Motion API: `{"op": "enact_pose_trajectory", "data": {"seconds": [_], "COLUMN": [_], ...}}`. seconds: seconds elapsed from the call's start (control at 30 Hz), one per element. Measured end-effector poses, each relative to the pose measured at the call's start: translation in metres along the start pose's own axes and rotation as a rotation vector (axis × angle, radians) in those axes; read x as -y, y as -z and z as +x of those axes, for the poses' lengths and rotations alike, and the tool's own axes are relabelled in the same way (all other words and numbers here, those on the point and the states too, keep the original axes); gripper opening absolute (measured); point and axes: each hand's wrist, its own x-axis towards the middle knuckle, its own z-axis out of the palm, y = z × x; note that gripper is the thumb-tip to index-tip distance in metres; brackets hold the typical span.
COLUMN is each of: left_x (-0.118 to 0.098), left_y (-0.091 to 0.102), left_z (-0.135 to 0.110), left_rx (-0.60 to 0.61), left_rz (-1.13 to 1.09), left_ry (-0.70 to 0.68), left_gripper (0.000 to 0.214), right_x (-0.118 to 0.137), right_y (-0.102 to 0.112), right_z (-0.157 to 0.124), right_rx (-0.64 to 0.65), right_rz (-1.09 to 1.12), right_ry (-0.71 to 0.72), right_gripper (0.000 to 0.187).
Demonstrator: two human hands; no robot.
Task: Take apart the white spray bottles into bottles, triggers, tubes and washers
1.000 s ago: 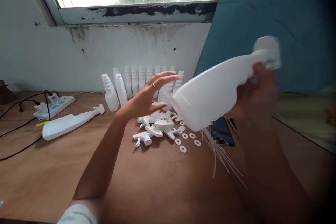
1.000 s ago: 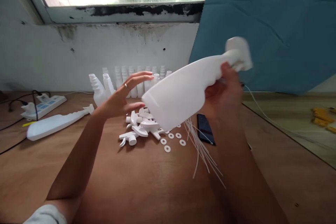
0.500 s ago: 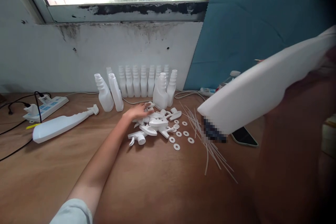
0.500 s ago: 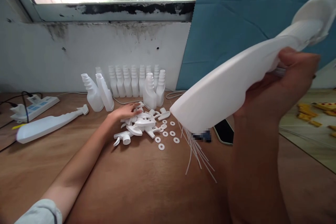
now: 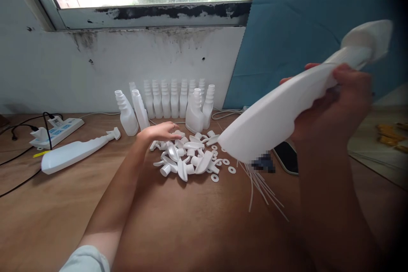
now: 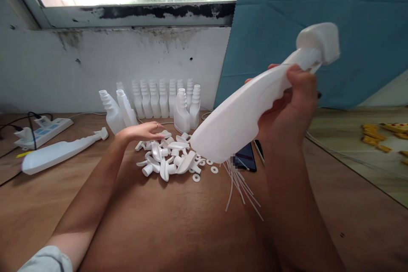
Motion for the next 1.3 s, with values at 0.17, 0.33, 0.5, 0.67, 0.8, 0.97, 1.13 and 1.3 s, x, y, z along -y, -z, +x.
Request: {"op": "enact_pose_trajectory", "data": {"seconds": [0.17, 0.33, 0.5, 0.67, 0.8, 0.97, 1.13, 1.3], "left_x": [-0.064, -0.132, -0.151, -0.144, -0.141, -0.139, -0.134, -0.127], "left_y": [0.003, -0.03, -0.052, -0.037, -0.033, -0.037, -0.036, -0.042], "left_z": [-0.025, -0.044, -0.048, -0.056, -0.059, -0.054, -0.049, -0.033], "left_rx": [-0.119, -0.211, -0.421, -0.149, 0.052, 0.052, 0.01, 0.099], "left_rz": [-0.406, -0.685, -0.741, -0.96, -1.131, -1.232, -1.257, -1.307], "left_ry": [-0.323, -0.508, -0.37, -0.477, -0.501, -0.477, -0.412, -0.428], "left_gripper": [0.059, 0.076, 0.064, 0.055, 0.05, 0.052, 0.052, 0.074], "right_x": [-0.001, 0.003, 0.018, 0.032, 0.029, 0.008, 0.004, 0.012], "right_y": [-0.025, -0.044, -0.05, -0.036, -0.028, -0.03, -0.024, -0.025], "right_z": [-0.023, -0.054, -0.073, -0.065, -0.052, -0.043, -0.04, -0.039], "right_rx": [-0.013, 0.029, 0.115, 0.375, 0.584, 0.556, 0.575, 0.51], "right_rz": [0.127, 0.087, 0.071, 0.148, 0.144, 0.006, 0.067, 0.074], "right_ry": [-0.129, -0.019, -0.084, -0.197, -0.366, -0.495, -0.38, -0.35], "right_gripper": [0.031, 0.023, 0.021, 0.029, 0.051, 0.058, 0.045, 0.034]}}
